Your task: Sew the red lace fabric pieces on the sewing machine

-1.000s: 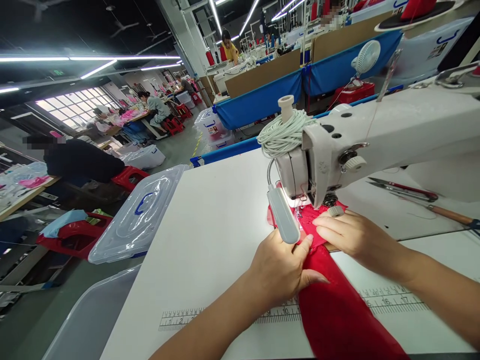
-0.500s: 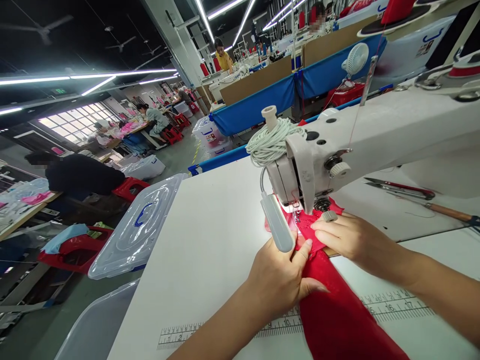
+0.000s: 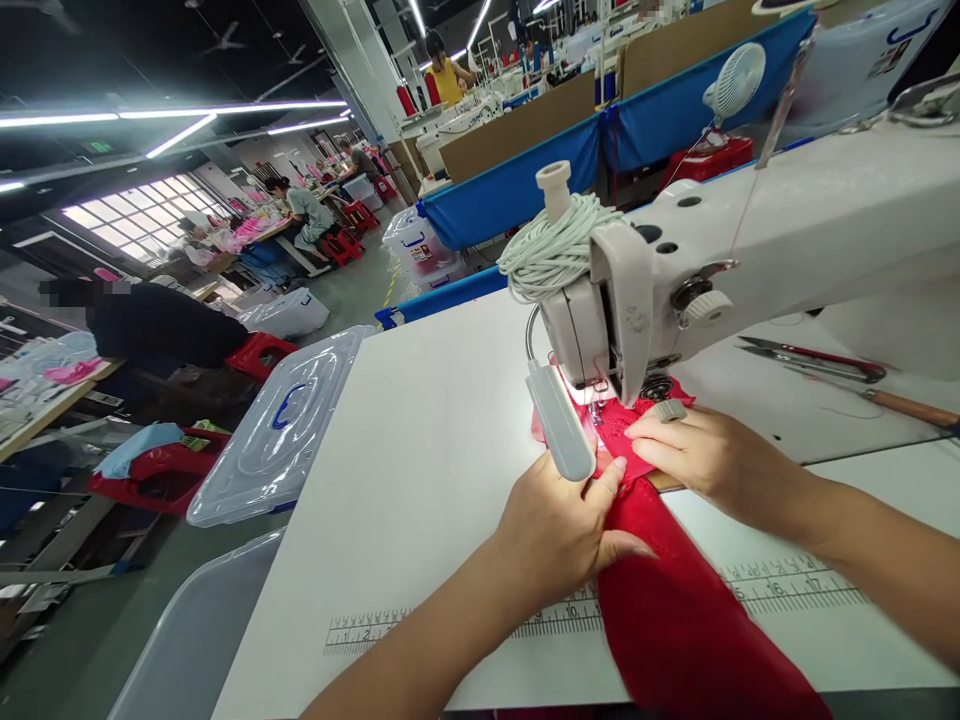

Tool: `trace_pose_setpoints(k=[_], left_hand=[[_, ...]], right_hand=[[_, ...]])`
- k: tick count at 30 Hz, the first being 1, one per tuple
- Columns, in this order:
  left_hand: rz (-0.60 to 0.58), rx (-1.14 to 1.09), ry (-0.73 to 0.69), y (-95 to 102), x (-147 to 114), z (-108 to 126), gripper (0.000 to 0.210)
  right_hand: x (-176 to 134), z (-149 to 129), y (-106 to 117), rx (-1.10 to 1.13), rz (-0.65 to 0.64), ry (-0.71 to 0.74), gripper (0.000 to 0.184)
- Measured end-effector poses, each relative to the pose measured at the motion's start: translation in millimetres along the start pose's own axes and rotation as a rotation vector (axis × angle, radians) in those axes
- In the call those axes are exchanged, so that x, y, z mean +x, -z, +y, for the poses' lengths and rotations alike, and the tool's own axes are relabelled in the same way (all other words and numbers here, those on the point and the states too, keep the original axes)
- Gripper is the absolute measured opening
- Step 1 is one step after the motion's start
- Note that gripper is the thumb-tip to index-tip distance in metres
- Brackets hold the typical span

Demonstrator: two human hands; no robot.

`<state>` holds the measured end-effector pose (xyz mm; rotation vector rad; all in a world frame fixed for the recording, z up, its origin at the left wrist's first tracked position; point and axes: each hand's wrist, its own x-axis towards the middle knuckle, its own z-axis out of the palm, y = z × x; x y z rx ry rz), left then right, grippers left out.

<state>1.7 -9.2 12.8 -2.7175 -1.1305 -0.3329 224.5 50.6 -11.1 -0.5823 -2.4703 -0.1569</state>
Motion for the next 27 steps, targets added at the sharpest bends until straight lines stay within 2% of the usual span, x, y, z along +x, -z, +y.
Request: trace_pose_setpoints(k=[5, 15, 27], left_hand=[[0.002, 0.016, -0.002, -3.1, -1, -1, 0.081], [-0.015, 0.037, 0.020, -3.7, -2, -1, 0.081], [-0.017, 0.051, 0.035, -5.0, -2, -3, 0.078]], right_hand=[[-1, 1, 0, 0.021, 0.000, -0.010, 0.020], [-2, 2, -3, 0.012, -0.001, -0.055, 0.024], [-9, 3, -24, -0.029, 0.096, -0.118, 0.026]])
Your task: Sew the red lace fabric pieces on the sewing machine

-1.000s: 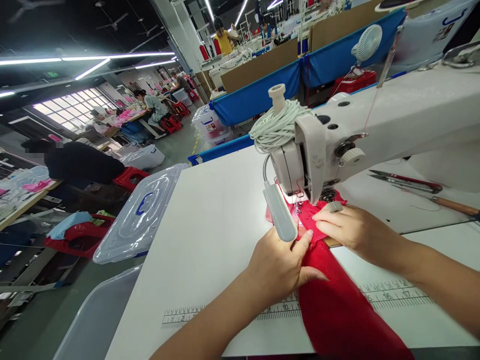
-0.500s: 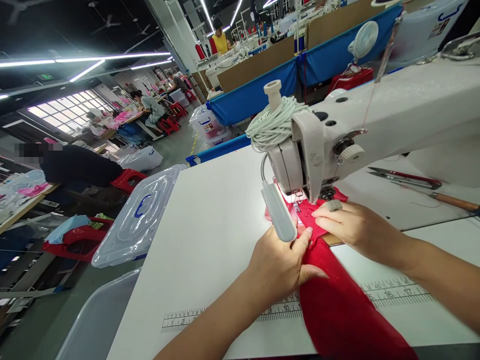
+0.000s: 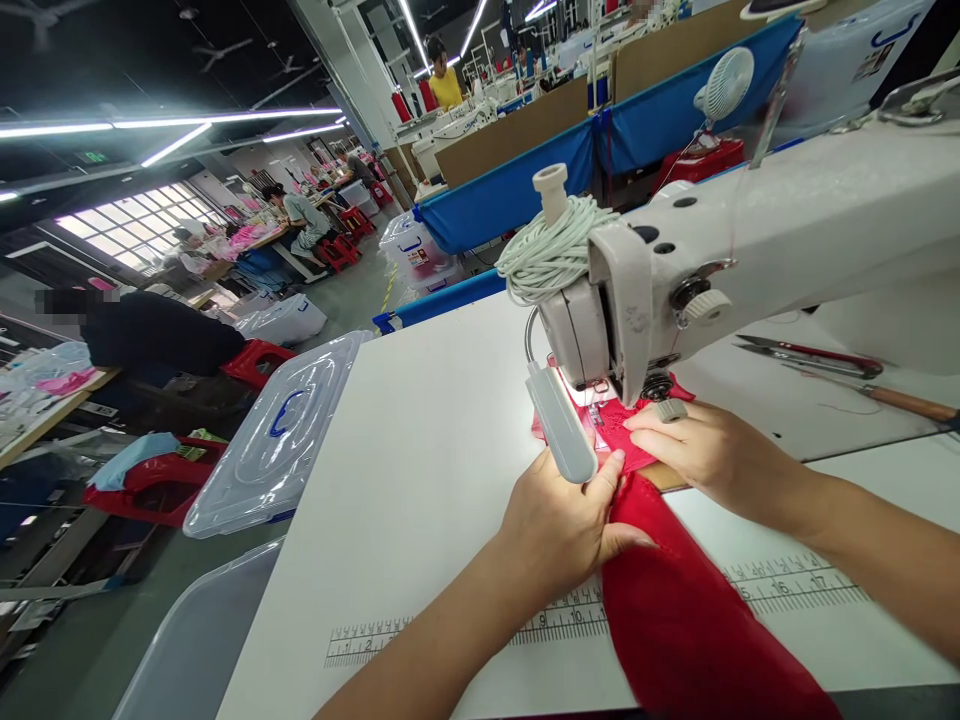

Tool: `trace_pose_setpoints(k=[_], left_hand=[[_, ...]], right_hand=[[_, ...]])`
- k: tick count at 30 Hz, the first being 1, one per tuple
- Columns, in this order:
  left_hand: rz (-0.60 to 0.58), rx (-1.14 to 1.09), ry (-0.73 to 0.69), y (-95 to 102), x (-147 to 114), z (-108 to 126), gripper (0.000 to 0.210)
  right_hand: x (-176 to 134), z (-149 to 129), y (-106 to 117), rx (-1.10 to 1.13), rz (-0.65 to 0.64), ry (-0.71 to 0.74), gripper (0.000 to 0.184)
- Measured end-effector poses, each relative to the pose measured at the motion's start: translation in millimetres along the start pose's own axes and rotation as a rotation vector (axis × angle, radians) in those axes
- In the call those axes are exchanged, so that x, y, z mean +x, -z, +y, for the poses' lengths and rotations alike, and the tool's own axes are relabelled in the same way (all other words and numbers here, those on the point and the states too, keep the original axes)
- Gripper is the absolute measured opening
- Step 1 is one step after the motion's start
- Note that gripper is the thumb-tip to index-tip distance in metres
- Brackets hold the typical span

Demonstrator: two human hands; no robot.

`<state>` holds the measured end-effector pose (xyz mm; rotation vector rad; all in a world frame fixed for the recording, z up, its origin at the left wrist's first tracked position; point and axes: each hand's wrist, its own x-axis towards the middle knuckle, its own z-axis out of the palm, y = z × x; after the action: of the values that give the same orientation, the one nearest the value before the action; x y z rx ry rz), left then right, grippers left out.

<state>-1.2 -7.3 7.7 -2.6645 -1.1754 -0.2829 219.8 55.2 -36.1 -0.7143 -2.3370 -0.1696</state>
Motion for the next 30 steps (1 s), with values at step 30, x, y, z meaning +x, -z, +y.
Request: trace_pose_setpoints(k=[30], left_hand=[[0.026, -0.020, 0.020, -1.2, 1.8, -4.2, 0.082]], right_hand=[[2.9, -2.3, 2.3, -0.044, -0.012, -0.038, 0.028]])
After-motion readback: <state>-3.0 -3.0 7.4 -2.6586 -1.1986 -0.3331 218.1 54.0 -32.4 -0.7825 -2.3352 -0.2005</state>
